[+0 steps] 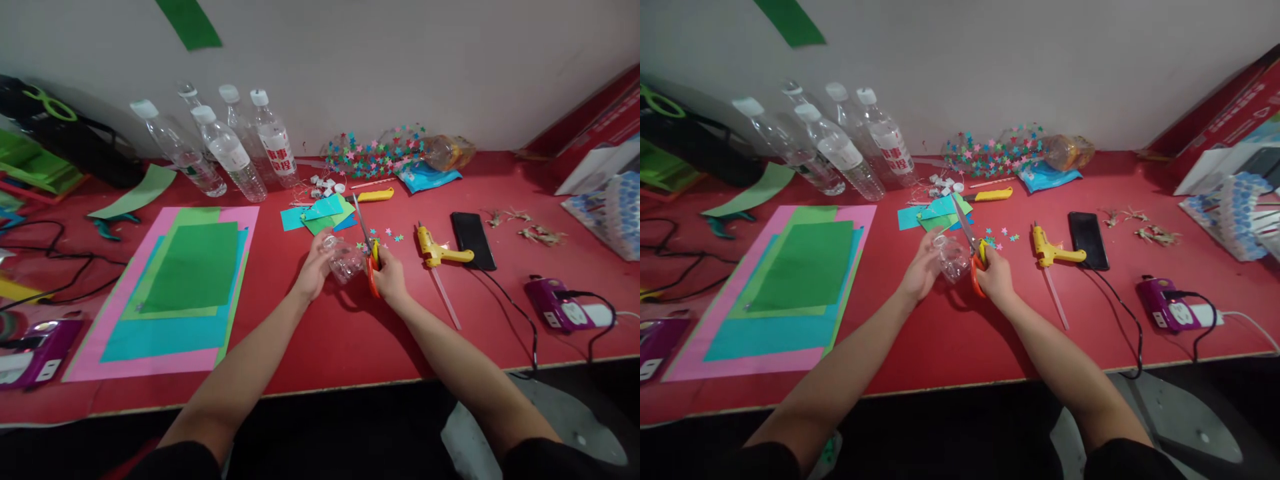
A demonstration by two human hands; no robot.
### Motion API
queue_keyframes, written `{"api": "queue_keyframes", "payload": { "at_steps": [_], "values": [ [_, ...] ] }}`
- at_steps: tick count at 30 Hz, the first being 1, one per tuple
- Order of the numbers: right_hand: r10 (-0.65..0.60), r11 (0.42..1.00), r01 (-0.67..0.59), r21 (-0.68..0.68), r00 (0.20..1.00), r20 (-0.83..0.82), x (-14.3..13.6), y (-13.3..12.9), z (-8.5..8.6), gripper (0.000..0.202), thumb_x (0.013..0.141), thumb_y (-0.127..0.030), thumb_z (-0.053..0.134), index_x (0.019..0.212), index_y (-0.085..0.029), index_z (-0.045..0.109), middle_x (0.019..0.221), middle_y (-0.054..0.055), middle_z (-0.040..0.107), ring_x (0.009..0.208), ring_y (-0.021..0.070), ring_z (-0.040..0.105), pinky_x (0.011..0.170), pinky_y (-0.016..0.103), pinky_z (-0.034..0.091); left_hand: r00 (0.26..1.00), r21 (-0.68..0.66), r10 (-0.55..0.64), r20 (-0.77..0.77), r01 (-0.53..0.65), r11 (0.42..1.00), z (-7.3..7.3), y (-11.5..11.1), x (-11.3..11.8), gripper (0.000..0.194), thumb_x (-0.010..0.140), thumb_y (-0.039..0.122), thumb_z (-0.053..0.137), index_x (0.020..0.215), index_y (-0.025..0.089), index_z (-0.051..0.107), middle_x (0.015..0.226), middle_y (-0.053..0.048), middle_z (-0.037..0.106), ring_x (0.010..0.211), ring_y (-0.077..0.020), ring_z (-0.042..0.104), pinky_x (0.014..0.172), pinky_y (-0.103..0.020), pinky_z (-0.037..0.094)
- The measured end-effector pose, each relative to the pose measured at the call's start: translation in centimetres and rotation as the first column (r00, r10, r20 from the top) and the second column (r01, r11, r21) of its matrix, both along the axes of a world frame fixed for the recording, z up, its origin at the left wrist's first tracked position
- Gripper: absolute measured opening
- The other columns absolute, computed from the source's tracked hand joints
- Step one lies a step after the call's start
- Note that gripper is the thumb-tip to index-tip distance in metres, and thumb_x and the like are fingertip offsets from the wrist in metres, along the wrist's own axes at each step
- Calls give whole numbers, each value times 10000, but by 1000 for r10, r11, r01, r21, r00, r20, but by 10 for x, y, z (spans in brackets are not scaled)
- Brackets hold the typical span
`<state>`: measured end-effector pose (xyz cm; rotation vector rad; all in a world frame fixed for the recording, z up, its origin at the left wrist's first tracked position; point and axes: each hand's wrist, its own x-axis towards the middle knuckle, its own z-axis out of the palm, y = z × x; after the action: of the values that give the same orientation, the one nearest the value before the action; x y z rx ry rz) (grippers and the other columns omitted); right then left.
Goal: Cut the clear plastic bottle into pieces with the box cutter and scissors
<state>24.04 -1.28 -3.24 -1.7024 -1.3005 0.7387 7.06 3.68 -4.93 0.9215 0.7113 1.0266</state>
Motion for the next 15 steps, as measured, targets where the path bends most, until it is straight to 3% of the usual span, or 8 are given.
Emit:
{"api": "queue_keyframes", "payload": {
  "at_steps": [4,7,12,15],
  "values": [
    [21,1000,-21,12,998,-51,-3,-3,-1,286,652,-423,610,641,-240,391,552,-63,359,562,118,308,535,263,261,995,76,89,-54,-85,994,-6,-3,-3,592,839,318,628,1387,306,405,1331,-91,610,1110,-228,671,938,-422,555],
    [4,999,-1,36,995,-99,-4,-5,-2,256,695,-442,589,685,-231,445,592,-43,412,580,132,367,556,270,304,985,152,157,-73,-145,978,-9,-5,-3,595,871,381,627,1408,341,371,1387,-92,563,1180,-235,637,986,-436,532],
    [-19,995,40,94,976,-216,-6,-11,3,251,768,-458,572,831,-229,489,720,-4,536,602,142,453,588,283,387,969,342,200,-143,-142,929,-16,-8,-2,578,915,489,582,1427,391,334,1488,-88,446,1280,-243,562,1087,-466,459],
    [0,989,37,144,968,-250,-8,-14,6,289,750,-476,633,817,-237,485,737,-4,539,634,153,479,611,293,408,946,450,260,-195,-149,881,-18,-10,-2,576,935,519,537,1451,408,305,1511,-77,402,1326,-249,520,1138,-481,394]
  ]
}}
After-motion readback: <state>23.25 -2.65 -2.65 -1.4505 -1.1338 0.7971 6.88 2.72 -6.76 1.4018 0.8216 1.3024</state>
